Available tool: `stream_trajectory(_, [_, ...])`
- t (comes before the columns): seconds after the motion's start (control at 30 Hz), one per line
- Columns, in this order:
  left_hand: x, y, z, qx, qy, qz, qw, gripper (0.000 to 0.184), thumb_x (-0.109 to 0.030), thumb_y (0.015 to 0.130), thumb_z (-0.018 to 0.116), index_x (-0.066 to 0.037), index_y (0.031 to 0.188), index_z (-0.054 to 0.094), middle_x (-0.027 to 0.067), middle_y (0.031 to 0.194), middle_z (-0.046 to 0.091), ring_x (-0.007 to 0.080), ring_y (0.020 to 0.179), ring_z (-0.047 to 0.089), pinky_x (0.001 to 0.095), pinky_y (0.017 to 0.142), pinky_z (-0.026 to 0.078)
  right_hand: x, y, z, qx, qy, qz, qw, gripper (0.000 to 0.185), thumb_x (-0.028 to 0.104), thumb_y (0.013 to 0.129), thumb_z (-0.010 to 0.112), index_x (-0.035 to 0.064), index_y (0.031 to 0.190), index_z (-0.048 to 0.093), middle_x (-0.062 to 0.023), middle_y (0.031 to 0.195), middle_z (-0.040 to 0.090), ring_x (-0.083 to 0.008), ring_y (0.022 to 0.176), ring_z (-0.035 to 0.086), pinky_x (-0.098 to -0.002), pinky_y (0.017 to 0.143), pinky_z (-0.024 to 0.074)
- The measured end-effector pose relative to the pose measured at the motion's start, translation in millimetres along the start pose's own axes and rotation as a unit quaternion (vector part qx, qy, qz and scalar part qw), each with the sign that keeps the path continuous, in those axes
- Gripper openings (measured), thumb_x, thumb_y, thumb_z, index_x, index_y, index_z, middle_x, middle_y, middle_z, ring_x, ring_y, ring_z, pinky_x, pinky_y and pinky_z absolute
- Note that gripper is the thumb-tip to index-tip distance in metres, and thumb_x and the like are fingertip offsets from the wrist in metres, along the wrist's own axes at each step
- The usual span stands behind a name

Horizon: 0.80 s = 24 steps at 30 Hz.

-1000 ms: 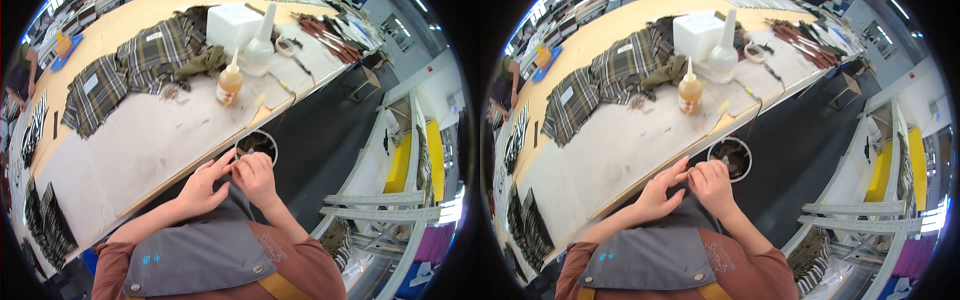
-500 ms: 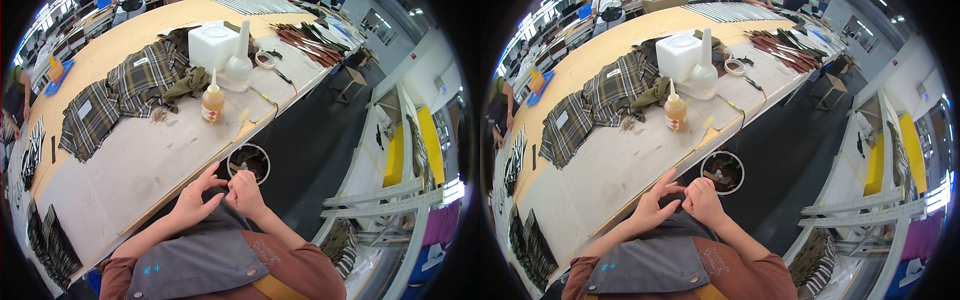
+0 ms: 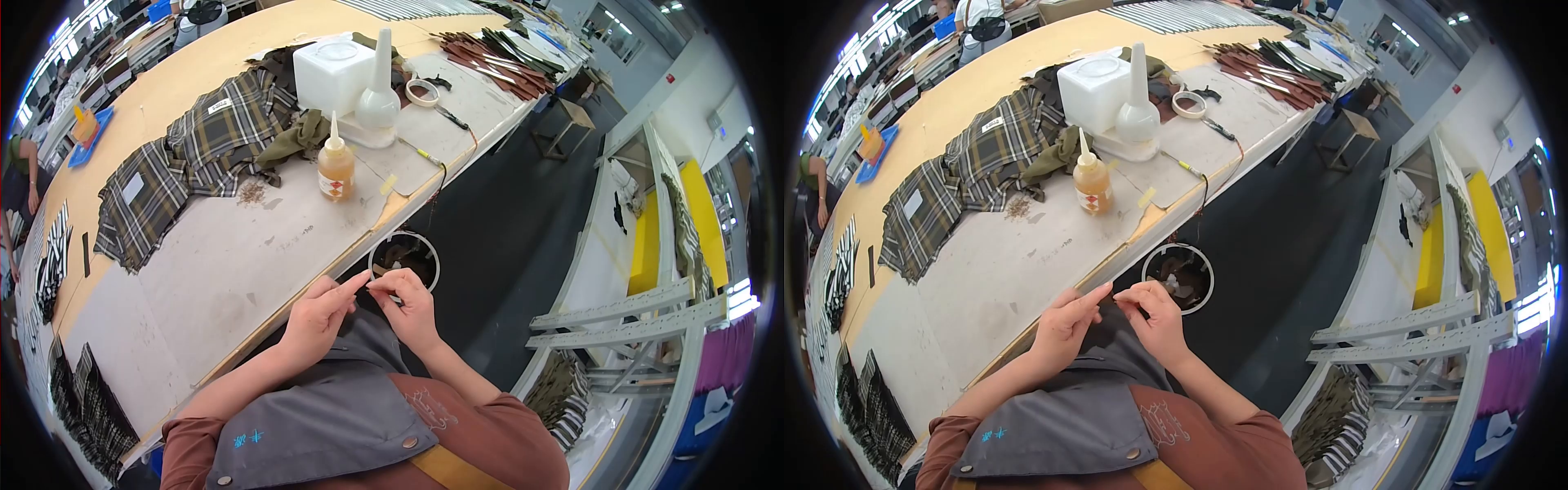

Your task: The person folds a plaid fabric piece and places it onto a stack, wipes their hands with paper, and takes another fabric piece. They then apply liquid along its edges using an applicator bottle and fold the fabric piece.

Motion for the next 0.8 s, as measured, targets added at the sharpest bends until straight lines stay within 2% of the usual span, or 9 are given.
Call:
stream_trajectory(0.17, [-1.5, 11.5, 3.8, 0.004, 0.033, 0.044, 0.998, 0.054, 0.011, 0.091, 0.053, -0.012, 0.14, 0.058, 0.0099, 0.091, 0.058, 0.0212, 0.084, 0.062, 0.0308, 0.078, 0.051, -2.6, -0.4, -2.8, -0.001, 0.102, 0.091, 0.991, 0.017, -0.004, 0.092, 0.066, 0.0013, 0.108, 0.071, -0.0066, 0.099, 0.069, -0.012, 0.087, 0.066, -0.0251, 0.079, 0.0538])
stream_trajectory(0.3, [-3.0, 20.2, 7.4, -0.007, 0.014, 0.065, 0.998, 0.05, 0.012, 0.091, 0.052, -0.009, 0.135, 0.061, 0.0132, 0.101, 0.058, 0.0256, 0.087, 0.062, 0.0328, 0.082, 0.051, -2.3, 2.6, -2.9, -0.034, 0.305, 0.24, 0.921, 0.018, 0.005, 0.1, 0.06, -0.0024, 0.113, 0.069, -0.0101, 0.101, 0.073, -0.017, 0.096, 0.07, -0.0275, 0.082, 0.056])
stream_trajectory(0.4, [7.7, 19.3, 8.4, -0.008, -0.018, 0.042, 0.999, 0.046, 0.011, 0.091, 0.055, -0.009, 0.133, 0.063, 0.0115, 0.097, 0.058, 0.022, 0.085, 0.062, 0.0309, 0.079, 0.052, -12.5, 1.1, 0.4, -0.056, 0.429, 0.188, 0.882, 0.021, 0.007, 0.102, 0.057, -0.001, 0.119, 0.067, -0.0115, 0.102, 0.073, -0.0195, 0.097, 0.071, -0.0293, 0.084, 0.0571])
stream_trajectory(0.5, [9.9, 20.9, 5.0, 0.008, -0.061, -0.019, 0.998, 0.037, 0.002, 0.097, 0.055, -0.007, 0.132, 0.064, 0.0084, 0.095, 0.061, 0.0156, 0.084, 0.062, 0.0282, 0.076, 0.051, -16.3, 1.8, 0.6, -0.04, 0.472, 0.186, 0.861, 0.026, 0.012, 0.105, 0.054, -0.0001, 0.127, 0.062, -0.0117, 0.101, 0.073, -0.0204, 0.096, 0.072, -0.0291, 0.082, 0.057])
stream_trajectory(0.57, [5.3, 21.9, 3.0, 0.02, -0.195, -0.217, 0.956, 0.031, -0.008, 0.104, 0.052, -0.006, 0.132, 0.064, 0.0053, 0.093, 0.062, 0.01, 0.081, 0.061, 0.0266, 0.073, 0.052, -17.1, 3.2, 0.6, -0.034, 0.473, 0.19, 0.86, 0.031, 0.014, 0.107, 0.049, 0.0001, 0.133, 0.057, -0.0129, 0.104, 0.073, -0.0213, 0.099, 0.071, -0.0301, 0.084, 0.0564])
stream_trajectory(0.63, [2.4, 25.8, 0.3, 0.034, -0.173, -0.265, 0.948, 0.037, -0.021, 0.109, 0.044, -0.004, 0.138, 0.059, 0.0073, 0.103, 0.067, 0.0121, 0.091, 0.063, 0.0283, 0.084, 0.052, -14.2, 6.6, 1.6, -0.027, 0.474, 0.193, 0.859, 0.036, 0.017, 0.109, 0.044, 0.0002, 0.14, 0.052, -0.0141, 0.107, 0.073, -0.0221, 0.102, 0.071, -0.0311, 0.086, 0.0557])
stream_trajectory(0.7, [14.1, 28.5, 4.3, -0.009, -0.15, -0.101, 0.983, 0.046, -0.029, 0.112, 0.032, -0.007, 0.15, 0.046, 0.0126, 0.13, 0.062, 0.02, 0.121, 0.059, 0.0337, 0.103, 0.045, -8.7, 9.3, 2.7, -0.039, 0.483, 0.215, 0.848, 0.047, 0.025, 0.112, 0.033, -0.0013, 0.15, 0.037, -0.0181, 0.12, 0.069, -0.0249, 0.114, 0.066, -0.035, 0.096, 0.0515])
stream_trajectory(0.73, [22.4, 32.3, 9.1, -0.013, -0.15, -0.102, 0.983, 0.046, -0.029, 0.112, 0.032, -0.007, 0.15, 0.046, 0.0126, 0.13, 0.062, 0.02, 0.121, 0.059, 0.0337, 0.103, 0.045, -9.5, 9.5, 3.5, 0.002, 0.477, 0.205, 0.855, 0.056, 0.034, 0.112, 0.026, -0.0028, 0.155, 0.027, -0.0211, 0.134, 0.062, -0.0262, 0.128, 0.058, -0.0365, 0.106, 0.0439])
stream_trajectory(0.8, [32.5, 45.8, 19.7, -0.059, -0.123, -0.023, 0.99, 0.051, -0.031, 0.112, 0.029, -0.006, 0.157, 0.032, 0.0156, 0.155, 0.042, 0.0252, 0.145, 0.037, 0.0387, 0.119, 0.027, -9.2, 9.3, 12.5, 0.101, 0.423, 0.137, 0.89, 0.073, 0.047, 0.109, 0.029, -0.0069, 0.156, 0.017, -0.0228, 0.155, 0.038, -0.0279, 0.146, 0.035, -0.0381, 0.119, 0.0271])
Point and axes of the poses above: each hand's wrist, its own y-axis towards the middle knuckle, its own z-axis out of the palm, x = y × z, the point moved 1 cm from there along y, towards the middle knuckle
